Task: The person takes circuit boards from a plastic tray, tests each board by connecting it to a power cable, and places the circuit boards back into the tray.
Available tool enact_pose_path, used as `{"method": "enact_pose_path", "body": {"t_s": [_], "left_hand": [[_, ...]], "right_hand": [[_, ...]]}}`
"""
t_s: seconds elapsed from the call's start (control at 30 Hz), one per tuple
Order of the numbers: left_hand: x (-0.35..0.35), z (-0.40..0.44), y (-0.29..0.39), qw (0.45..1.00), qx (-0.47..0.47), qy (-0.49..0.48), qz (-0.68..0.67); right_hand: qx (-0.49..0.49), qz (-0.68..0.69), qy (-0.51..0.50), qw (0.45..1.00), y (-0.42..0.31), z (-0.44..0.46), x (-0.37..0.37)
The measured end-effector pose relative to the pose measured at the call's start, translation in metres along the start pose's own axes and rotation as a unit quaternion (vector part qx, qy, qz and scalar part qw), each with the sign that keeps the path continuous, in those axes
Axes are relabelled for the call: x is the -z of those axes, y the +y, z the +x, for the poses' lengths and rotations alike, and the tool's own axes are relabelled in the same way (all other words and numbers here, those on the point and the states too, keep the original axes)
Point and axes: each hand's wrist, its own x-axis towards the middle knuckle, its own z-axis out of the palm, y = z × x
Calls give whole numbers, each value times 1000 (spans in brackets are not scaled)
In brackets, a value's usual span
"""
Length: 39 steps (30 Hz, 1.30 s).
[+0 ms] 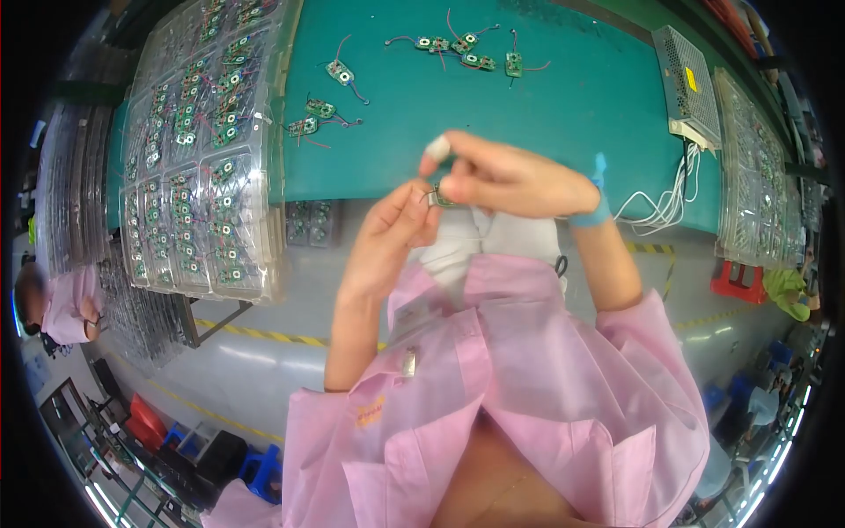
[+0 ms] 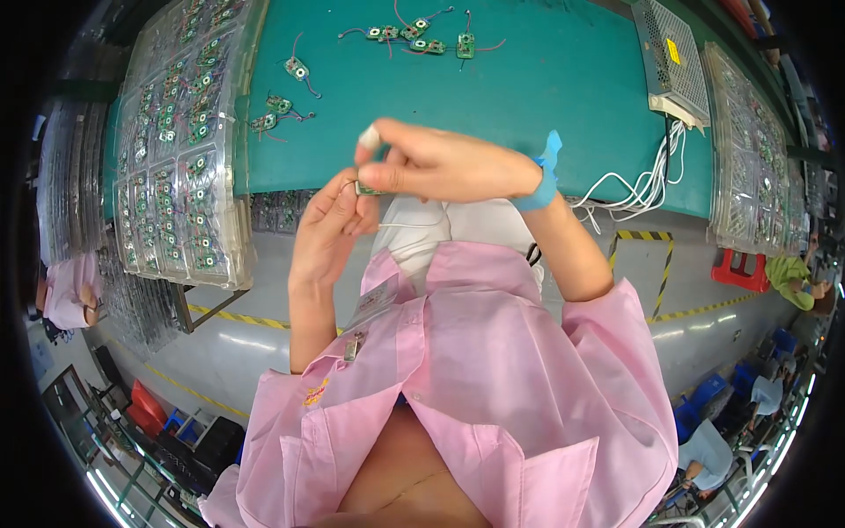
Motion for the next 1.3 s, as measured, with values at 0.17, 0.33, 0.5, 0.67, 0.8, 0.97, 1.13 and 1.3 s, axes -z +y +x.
{"method": "enact_pose_path", "body": {"t_s": [0.17,0.33,0.5,0.67,0.8,0.97,1.13,1.3], "left_hand": [[11,2,-5,992,-32,21,-119],[10,3,5,996,-25,19,-82],[7,0,11,999,-5,32,-22],[10,-4,14,999,-9,32,13],[14,-10,14,999,-7,22,23],[20,-22,13,1000,9,9,-16],[18,-35,7,987,39,12,-152],[13,-44,9,984,23,-25,-176]], "right_hand": [[1,99,79,992,8,5,12],[-28,169,25,985,22,7,5],[27,249,-145,957,28,16,-2],[-2,257,-174,951,21,17,-10],[-36,219,-157,962,13,15,-21],[-16,220,-123,968,10,15,-39],[13,247,-91,965,7,11,-55],[-5,306,-101,947,-7,4,-63]]}}
